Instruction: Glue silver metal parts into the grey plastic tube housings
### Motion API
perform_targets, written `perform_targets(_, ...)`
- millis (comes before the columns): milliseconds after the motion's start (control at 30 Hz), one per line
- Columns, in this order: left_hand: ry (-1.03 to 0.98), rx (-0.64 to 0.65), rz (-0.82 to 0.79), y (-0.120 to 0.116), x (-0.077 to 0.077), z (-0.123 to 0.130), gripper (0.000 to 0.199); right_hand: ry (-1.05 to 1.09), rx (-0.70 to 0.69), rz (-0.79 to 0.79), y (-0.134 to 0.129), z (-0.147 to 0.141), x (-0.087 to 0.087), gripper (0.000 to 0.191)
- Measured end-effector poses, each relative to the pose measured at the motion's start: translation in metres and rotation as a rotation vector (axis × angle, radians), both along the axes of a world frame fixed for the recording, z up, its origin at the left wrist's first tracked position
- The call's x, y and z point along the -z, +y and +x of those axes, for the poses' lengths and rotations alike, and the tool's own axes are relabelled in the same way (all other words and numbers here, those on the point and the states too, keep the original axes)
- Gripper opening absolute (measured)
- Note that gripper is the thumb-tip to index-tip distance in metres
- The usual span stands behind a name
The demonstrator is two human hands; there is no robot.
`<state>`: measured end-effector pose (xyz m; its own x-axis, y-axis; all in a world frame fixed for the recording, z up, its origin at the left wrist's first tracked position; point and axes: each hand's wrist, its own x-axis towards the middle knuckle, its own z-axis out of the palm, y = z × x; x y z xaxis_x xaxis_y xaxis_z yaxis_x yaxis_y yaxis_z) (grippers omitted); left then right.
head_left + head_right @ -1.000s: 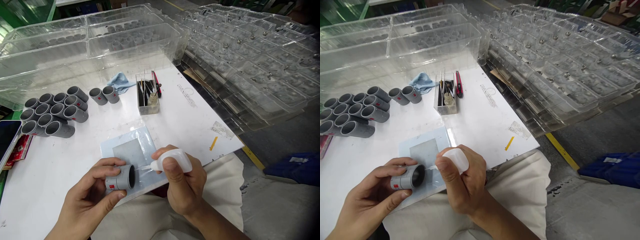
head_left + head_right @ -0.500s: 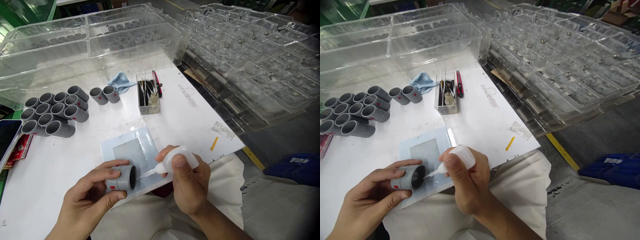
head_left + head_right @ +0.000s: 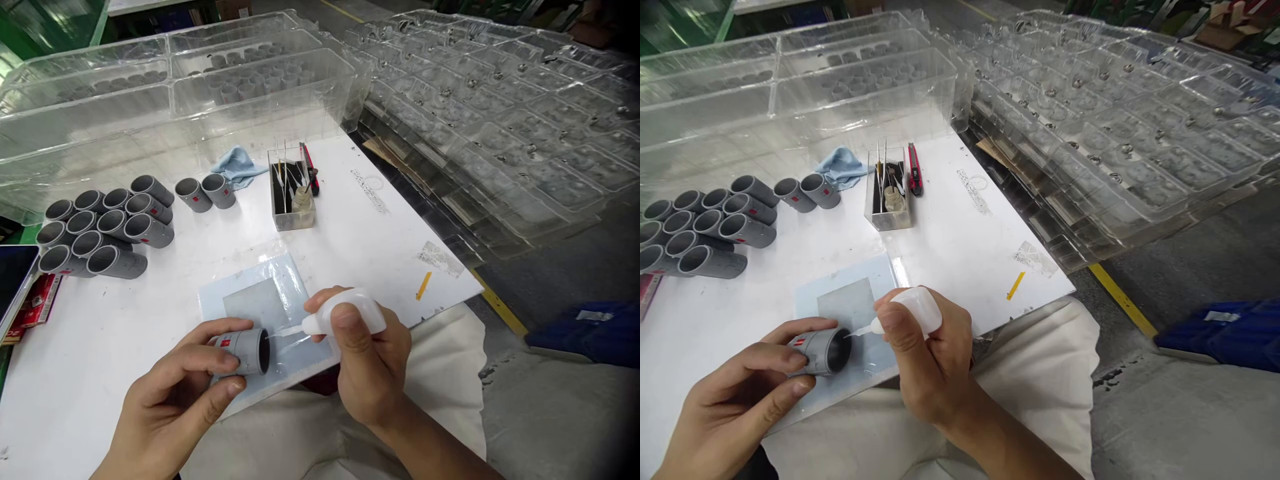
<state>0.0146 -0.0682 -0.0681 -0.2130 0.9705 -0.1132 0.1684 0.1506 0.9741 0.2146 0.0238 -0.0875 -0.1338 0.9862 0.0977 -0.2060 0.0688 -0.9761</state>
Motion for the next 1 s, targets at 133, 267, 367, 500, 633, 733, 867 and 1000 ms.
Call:
perform_targets(133,0.043,0.078,0.025,0.000,0.003,-0.006,0.016,-0.085,0.000,-0.005,0.000,0.000,0.000,0.029)
perform_targets(267,0.055,0.065,0.025,0.000,0.002,-0.006,0.015,-0.128,0.002,0.015,0.000,0.000,0.001,0.028)
perform_targets(367,0.065,0.067,0.032,-0.001,0.002,-0.006,0.015,-0.156,-0.002,0.028,0.000,0.001,0.001,0.028)
perform_targets(500,0.099,0.135,0.059,0.000,0.003,-0.010,0.021,-0.177,-0.008,0.041,0.000,0.002,0.000,0.031)
perform_targets(633,0.146,0.166,0.078,0.000,0.003,-0.014,0.023,-0.175,-0.034,0.026,0.000,0.002,-0.002,0.035)
perform_targets(733,0.181,0.176,0.073,0.000,0.003,-0.015,0.024,-0.172,-0.045,0.004,0.001,0.003,-0.003,0.039)
perform_targets(867,0.176,0.163,0.078,-0.001,0.004,-0.013,0.029,-0.153,-0.058,-0.033,0.001,0.005,-0.003,0.045)
perform_targets(1000,0.087,0.056,-0.001,-0.004,0.002,-0.004,0.033,-0.130,-0.095,-0.064,0.001,0.006,-0.003,0.045)
